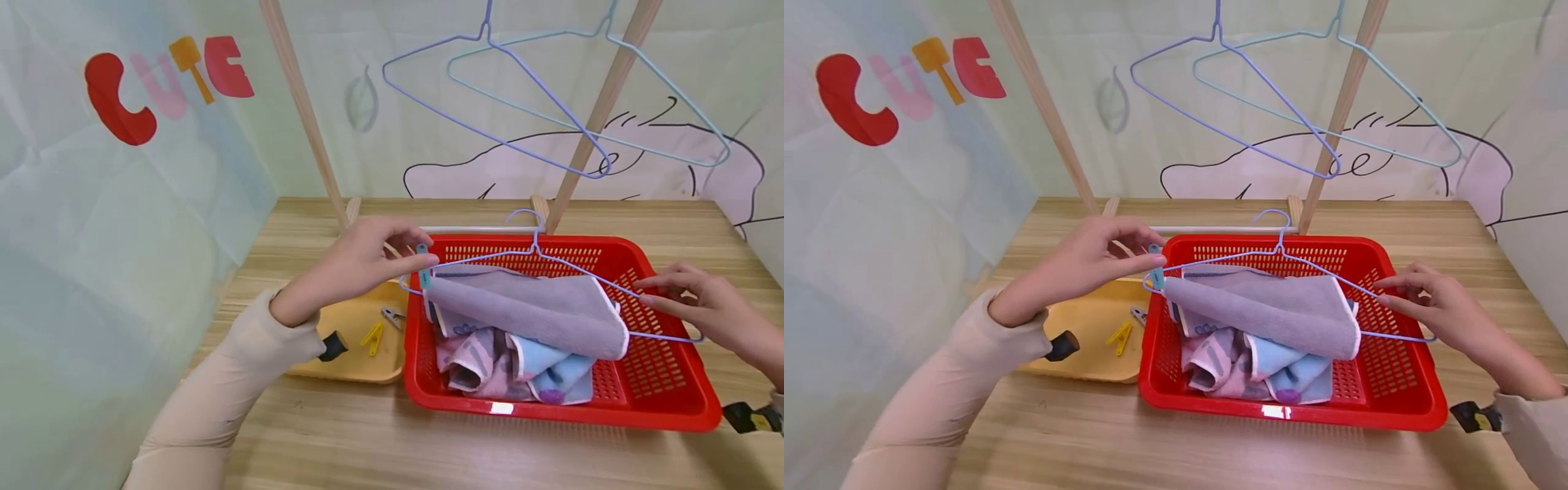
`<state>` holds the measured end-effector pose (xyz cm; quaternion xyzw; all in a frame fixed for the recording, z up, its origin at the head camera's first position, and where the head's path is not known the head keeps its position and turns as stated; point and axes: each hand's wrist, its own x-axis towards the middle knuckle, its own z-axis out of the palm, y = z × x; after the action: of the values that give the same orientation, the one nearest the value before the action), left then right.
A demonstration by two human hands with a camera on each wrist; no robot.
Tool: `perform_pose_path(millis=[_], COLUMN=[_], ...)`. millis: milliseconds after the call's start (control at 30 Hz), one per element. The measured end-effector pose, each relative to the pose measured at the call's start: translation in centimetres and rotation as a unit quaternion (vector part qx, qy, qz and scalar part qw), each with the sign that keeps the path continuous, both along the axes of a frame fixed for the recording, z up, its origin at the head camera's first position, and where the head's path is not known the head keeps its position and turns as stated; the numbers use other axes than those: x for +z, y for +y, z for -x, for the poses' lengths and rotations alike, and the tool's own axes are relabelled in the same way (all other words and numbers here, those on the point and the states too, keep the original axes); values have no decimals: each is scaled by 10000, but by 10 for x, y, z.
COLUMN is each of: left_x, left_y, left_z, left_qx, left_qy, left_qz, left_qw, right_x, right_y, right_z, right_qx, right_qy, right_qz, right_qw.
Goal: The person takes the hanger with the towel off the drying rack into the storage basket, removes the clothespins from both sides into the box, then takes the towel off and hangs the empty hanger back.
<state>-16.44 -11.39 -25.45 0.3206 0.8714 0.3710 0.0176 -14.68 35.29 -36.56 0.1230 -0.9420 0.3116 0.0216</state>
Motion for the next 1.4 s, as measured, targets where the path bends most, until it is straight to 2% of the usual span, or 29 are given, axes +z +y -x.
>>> perform_pose_path(millis=[267, 533, 900, 1133, 1400], left_x=[-6, -13, -24, -25, -23], left_y=[-30, -49, -66, -68, -62], left_z=[-3, -3, -3, -3, -1], left_qx=[560, 1023, 1117, 1190, 1178], left_qy=[-107, -24, -76, -29, -6], left_qz=[448, 1032, 1147, 1256, 1361], left_qw=[9974, 9894, 9871, 9849, 9837], right_x=[-1, -1, -1, -2, -1], right_y=[0, 0, 0, 1, 0], right_z=[-1, 0, 0, -1, 0], right_qx=[-42, -42, -99, -110, -117], right_qy=[-10, 9, -58, -111, -141], right_qz=[8, -8, -48, 0, 11], right_qw=[10000, 10000, 9999, 9999, 9998])
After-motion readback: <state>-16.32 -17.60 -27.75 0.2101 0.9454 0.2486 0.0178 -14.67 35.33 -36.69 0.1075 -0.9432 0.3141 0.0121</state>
